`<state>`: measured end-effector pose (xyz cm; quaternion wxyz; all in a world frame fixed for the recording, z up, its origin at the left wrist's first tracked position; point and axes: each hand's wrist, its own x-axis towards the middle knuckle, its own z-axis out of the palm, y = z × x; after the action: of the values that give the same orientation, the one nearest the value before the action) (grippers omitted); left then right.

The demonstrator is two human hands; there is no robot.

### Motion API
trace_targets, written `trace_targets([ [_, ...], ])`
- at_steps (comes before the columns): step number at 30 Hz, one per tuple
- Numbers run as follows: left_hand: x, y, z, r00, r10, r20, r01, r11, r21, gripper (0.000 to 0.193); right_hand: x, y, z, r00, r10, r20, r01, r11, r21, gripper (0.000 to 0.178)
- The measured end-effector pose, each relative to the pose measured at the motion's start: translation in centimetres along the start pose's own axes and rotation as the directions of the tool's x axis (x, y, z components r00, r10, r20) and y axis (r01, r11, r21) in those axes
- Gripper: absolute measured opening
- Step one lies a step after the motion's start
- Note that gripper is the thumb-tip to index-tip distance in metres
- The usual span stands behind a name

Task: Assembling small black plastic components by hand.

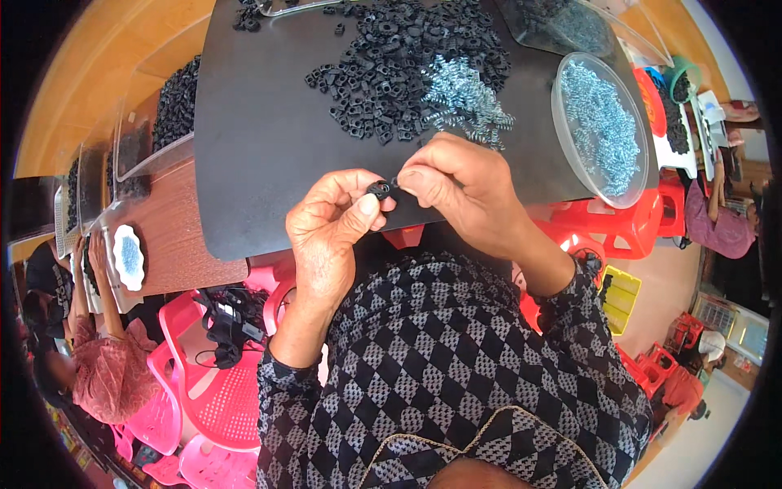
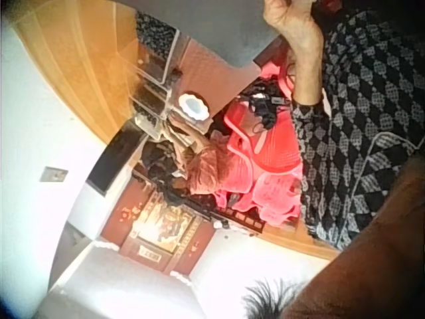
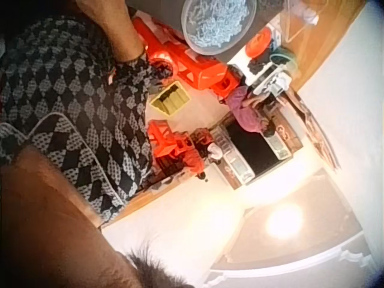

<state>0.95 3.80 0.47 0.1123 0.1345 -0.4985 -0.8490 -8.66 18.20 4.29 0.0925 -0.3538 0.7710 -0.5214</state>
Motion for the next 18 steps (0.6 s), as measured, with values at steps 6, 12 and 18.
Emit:
trace_targets([
  [6,-0.13,-0.10,-0.54,0.999,0.001,0.051,0.000,1.000,-0.006,0.019,0.57,-0.51,-0.11,0.993,-0.054,0.104,0.063,0.995,-0.082,0.021],
  [12,0.01,-0.13,-0.65,0.999,-0.011,0.047,0.009,0.999,0.050,0.019,0.53,-0.16,-0.21,0.972,-0.162,0.170,0.197,0.956,-0.218,0.015],
  [18,-0.10,-0.16,-0.83,0.997,-0.009,0.075,0.003,0.997,0.078,0.018,1.03,0.02,-0.79,0.946,-0.136,0.296,0.216,0.942,-0.257,0.018],
])
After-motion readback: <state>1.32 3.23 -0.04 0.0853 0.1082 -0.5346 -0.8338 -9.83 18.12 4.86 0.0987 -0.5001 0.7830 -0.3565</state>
